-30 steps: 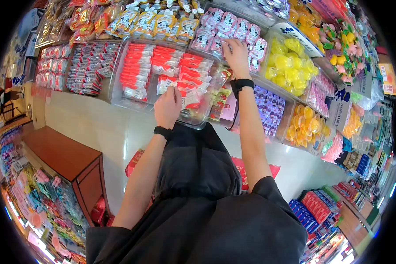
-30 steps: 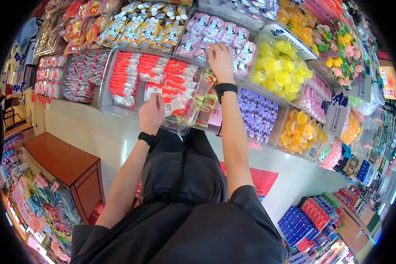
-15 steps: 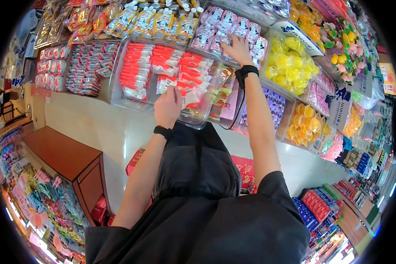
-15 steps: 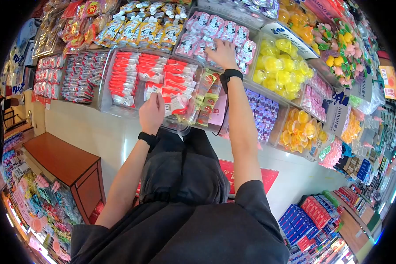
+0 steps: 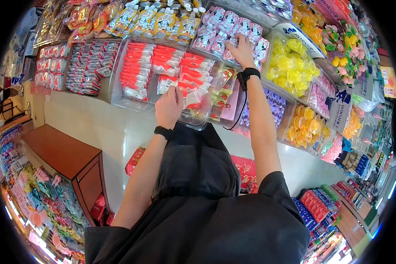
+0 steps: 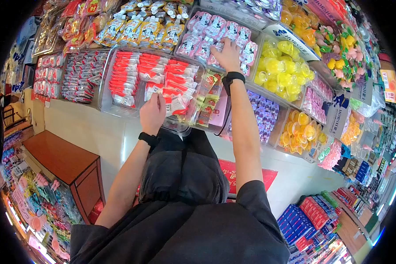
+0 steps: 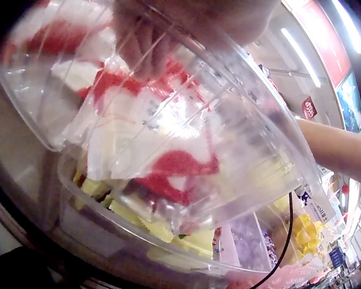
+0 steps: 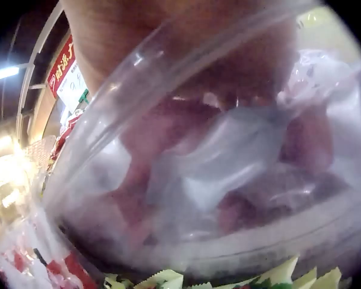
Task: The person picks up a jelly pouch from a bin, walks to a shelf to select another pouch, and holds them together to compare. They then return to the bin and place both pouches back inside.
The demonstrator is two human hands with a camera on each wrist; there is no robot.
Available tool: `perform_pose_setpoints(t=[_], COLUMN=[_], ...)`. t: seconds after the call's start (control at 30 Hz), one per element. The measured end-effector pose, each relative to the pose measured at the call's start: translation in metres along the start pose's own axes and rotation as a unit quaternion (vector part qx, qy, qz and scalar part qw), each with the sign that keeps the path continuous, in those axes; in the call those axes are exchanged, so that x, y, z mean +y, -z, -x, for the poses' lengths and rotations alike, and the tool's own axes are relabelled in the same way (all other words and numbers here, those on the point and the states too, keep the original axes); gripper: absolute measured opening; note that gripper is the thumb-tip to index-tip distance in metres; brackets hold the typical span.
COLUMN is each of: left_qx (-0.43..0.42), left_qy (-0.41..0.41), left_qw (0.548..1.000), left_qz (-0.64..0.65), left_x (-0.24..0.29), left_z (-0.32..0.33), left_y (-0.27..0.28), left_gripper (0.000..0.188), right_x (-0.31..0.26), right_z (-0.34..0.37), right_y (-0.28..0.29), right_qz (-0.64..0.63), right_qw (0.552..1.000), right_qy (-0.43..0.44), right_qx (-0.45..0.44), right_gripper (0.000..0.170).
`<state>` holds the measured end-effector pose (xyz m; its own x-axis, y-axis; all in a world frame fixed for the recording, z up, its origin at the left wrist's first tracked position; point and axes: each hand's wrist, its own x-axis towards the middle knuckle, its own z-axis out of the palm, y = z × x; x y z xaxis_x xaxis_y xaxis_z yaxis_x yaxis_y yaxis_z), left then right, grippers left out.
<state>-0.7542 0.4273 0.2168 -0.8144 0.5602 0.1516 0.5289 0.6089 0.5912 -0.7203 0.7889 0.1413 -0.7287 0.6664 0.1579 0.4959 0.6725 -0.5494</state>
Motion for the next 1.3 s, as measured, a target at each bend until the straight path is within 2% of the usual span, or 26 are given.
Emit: perform_pose_setpoints(t=[0.17,0.27,0.37,0.47,0.57,0.8,0.9,1.03,1.1,1.23,1.3], left_qx=[-0.003,-0.008,-0.011,-0.009,-0.025,-0.025,-0.027,-0.043,-0.050,-0.065,-0.065], left_qy=[0.001,0.001,0.001,-0.001,0.009,0.004,0.003,-0.002,-0.008,-0.019,-0.025], left_qw=[1.000,1.000,1.000,1.000,0.999,0.998,0.999,0.998,0.998,0.998,0.997], left_qz=[-0.012,-0.006,-0.019,-0.025,-0.023,-0.049,-0.043,-0.044,-0.041,-0.018,-0.014], left_x=[0.002,-0.001,-0.002,0.001,-0.003,-0.002,-0.003,-0.007,-0.006,-0.005,-0.004], left_z=[-0.001,0.001,0.000,0.001,0.001,0.001,0.002,0.004,0.003,0.005,0.004], left_y=[0.001,0.000,0.000,0.002,-0.002,-0.002,-0.002,-0.005,-0.005,0.000,-0.001], left_gripper=[0.021,0.020,0.019,0.019,0.019,0.018,0.017,0.016,0.016,0.017,0.018], right_x=[-0.009,-0.008,-0.006,-0.024,-0.019,-0.031,-0.038,-0.065,-0.094,-0.142,-0.167], right_z=[-0.002,-0.002,-0.002,0.004,0.015,0.026,0.043,0.099,0.139,0.219,0.251], right_y=[-0.001,-0.009,-0.003,0.019,0.014,0.014,0.029,0.059,0.071,0.076,0.074], right_qz=[-0.022,-0.002,-0.011,-0.107,0.008,-0.023,-0.073,-0.092,-0.088,-0.176,-0.159], right_qw=[0.997,0.994,0.994,0.986,0.992,0.997,0.991,0.989,0.988,0.979,0.982], right_qy=[0.041,0.047,0.059,0.115,0.129,0.066,0.057,-0.009,-0.011,-0.074,-0.083], right_qx=[0.058,0.097,0.093,0.051,0.017,0.042,0.092,0.112,0.123,0.072,0.056], right_gripper=[0.051,0.037,0.027,0.023,0.026,0.027,0.030,0.029,0.028,0.028,0.030])
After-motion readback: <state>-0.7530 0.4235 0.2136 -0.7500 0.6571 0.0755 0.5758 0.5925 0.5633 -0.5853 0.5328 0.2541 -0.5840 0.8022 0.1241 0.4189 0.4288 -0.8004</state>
